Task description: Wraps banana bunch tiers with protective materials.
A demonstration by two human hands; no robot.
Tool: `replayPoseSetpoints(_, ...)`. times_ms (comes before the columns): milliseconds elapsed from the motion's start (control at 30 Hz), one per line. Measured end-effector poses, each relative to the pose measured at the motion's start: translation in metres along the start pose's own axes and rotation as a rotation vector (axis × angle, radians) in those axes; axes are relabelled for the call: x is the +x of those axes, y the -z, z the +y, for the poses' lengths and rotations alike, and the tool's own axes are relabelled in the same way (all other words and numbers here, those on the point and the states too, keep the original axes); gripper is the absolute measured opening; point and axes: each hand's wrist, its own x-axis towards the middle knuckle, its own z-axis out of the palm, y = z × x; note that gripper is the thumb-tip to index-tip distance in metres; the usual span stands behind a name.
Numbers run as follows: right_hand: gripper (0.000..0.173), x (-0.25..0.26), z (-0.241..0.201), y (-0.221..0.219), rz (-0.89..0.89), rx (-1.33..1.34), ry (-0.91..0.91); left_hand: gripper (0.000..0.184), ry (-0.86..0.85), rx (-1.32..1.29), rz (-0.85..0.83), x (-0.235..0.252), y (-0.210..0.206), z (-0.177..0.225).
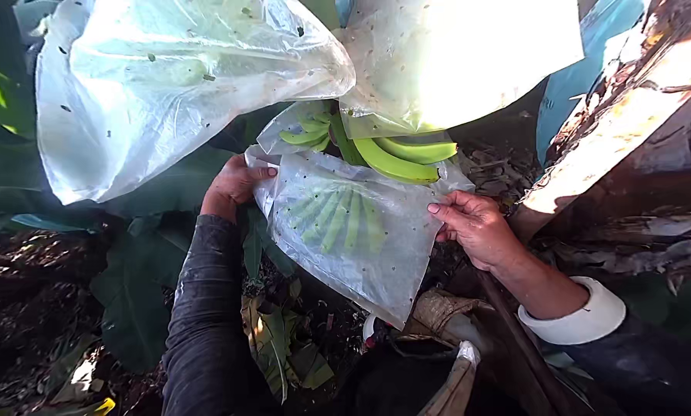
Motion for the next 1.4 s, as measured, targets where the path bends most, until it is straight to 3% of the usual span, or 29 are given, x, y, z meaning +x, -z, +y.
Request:
replayPoseSetpoints(67, 0.011, -0.005, -0.001, -0.002, -0.048, 0.049, 0.002, 0.033, -0.123, 0.124, 0.156, -0.009, -0.018, 0.011)
replayPoseSetpoints(133, 0.016, -0.010, -0.008, -0.003, -0.093, 0.033, -0.019, 0.023, -0.315, 0.261, 0.186, -0.017, -0.034, 0.028)
replayPoseSetpoints(233, 0.033, -0.015, -0.024, -0.005, -0.084, -0.073, -0.062, 0.011, -0.446, 0.608, 0.089, -0.019, -0.072, 0.052)
replayPoseSetpoints(333, 0.035, -0.015, -0.035, -0.008, 0.001, -0.034, -0.064, 0.015, -0.432, 0.973, 0.033, -0.005, -0.121, 0.057)
replayPoseSetpoints(400, 0.037, -0.013, -0.038, -0.012, 0.053, 0.077, -0.065, 0.018, -0.444, 1.068, -0.071, 0.006, -0.137, 0.052)
replayPoseSetpoints(467, 0.036, -0.007, -0.038, -0.018, 0.088, 0.187, -0.054, 0.022, -0.420, 0.975, -0.225, 0.015, -0.139, 0.046)
replayPoseSetpoints(600, 0.050, 0.006, -0.035, -0.025, 0.134, 0.268, -0.030, 0.041, 0.000, 0.297, -0.497, 0.011, -0.120, 0.049)
replayPoseSetpoints(667, 0.052, 0.010, -0.033, -0.025, 0.126, 0.310, -0.041, 0.055, 0.039, 0.155, -0.645, 0.011, -0.110, 0.050)
replayPoseSetpoints(700, 0.054, 0.011, -0.032, -0.026, 0.093, 0.310, -0.033, 0.051, 0.035, 0.167, -0.668, 0.012, -0.111, 0.050)
replayPoseSetpoints(800, 0.070, 0.011, -0.026, -0.030, -0.135, 0.132, 0.058, 0.019, 0.019, 0.348, -0.370, 0.020, -0.127, 0.044)
replayPoseSetpoints(900, 0.082, 0.019, -0.008, -0.034, -0.296, -0.188, 0.302, 0.032, 0.019, 0.537, -0.267, 0.030, -0.136, 0.036)
replayPoseSetpoints(1000, 0.095, 0.031, 0.003, -0.033, -0.352, -0.636, 0.493, 0.036, 0.002, 0.548, -0.244, 0.033, -0.139, 0.033)
replayPoseSetpoints(1167, 0.072, 0.052, 0.004, -0.046, -0.412, -1.159, 0.429, 0.037, -0.053, 0.493, -0.245, 0.026, -0.135, 0.054)
replayPoseSetpoints(1300, 0.057, 0.056, 0.005, -0.048, -0.392, -1.163, 0.482, 0.064, -0.164, 1.118, 0.067, -0.015, -0.131, 0.101)
replayPoseSetpoints(1367, 0.053, 0.054, 0.006, -0.049, -0.366, -1.174, 0.508, 0.061, -0.103, 1.223, 0.205, -0.051, -0.136, 0.117)
replayPoseSetpoints(1400, 0.051, 0.053, 0.007, -0.050, -0.354, -1.177, 0.518, 0.056, -0.080, 1.226, 0.196, -0.066, -0.140, 0.118)
